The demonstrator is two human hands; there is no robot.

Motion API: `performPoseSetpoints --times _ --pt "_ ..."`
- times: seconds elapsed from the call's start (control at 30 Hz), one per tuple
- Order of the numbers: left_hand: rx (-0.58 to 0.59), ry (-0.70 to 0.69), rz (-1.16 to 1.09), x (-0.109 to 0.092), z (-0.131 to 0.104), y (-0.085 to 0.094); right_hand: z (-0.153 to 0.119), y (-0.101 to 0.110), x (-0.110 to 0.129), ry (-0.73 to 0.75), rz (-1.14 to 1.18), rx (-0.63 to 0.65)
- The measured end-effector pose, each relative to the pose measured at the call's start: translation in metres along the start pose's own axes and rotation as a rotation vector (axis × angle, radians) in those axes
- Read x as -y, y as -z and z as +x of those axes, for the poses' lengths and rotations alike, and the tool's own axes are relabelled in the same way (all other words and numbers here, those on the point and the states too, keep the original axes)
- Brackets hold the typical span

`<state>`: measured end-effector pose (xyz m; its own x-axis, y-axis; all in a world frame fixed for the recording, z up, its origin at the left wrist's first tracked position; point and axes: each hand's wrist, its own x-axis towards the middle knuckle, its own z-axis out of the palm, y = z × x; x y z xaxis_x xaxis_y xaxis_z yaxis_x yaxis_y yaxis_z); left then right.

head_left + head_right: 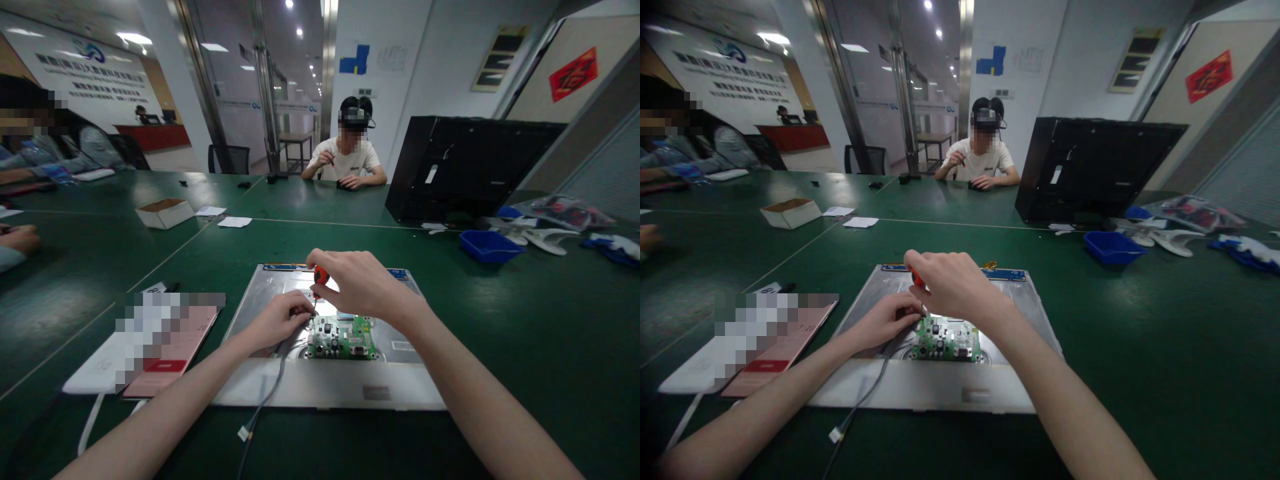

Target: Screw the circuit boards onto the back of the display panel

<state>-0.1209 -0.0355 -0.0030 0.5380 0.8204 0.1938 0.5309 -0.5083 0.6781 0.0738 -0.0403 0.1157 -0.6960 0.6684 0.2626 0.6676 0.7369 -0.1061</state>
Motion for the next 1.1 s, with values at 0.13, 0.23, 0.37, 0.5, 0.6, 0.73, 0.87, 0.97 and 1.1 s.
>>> performPoseSetpoints --times 0.13,0.23,0.37,0.5,0.6,0.73,0.87,0.97,1.1 --pt "-0.007 -0.003 0.002 -0.0009 -0.0003 -0.0003 -0.0015 0.001 0.0003 -0.005 0.012 0.019" --pt "-0.009 -0.016 0.006 0.0006 -0.0002 -0.0013 -0.0033 0.0029 0.0005 0.012 0.045 0.029" --pt "-0.006 -0.025 0.006 0.0027 -0.0001 -0.0021 -0.0039 0.0043 0.0008 0.032 0.06 0.029" --pt "-0.003 -0.019 0.002 0.0022 -0.0006 -0.0017 -0.0026 0.0031 0.0009 0.015 0.035 0.014" --pt "-0.01 -0.017 -0.001 0.0018 -0.0008 -0.0015 -0.0015 0.0014 0.0008 -0.003 -0.004 -0.008" --pt "-0.016 -0.017 -0.003 0.0017 -0.0003 -0.0021 -0.0006 -0.0003 0.0002 -0.009 -0.015 -0.008" --pt "-0.011 -0.014 -0.002 0.0013 0.0004 -0.0022 -0.0013 0.0001 -0.0004 -0.002 -0.021 -0.015" --pt "-0.011 -0.032 -0.007 0.0015 0.0008 -0.0017 -0.003 0.0024 -0.0011 0.01 -0.01 -0.017" --pt "-0.004 -0.032 -0.02 0.0029 0.001 -0.0017 -0.005 0.0057 -0.0019 0.037 0.034 0.01"
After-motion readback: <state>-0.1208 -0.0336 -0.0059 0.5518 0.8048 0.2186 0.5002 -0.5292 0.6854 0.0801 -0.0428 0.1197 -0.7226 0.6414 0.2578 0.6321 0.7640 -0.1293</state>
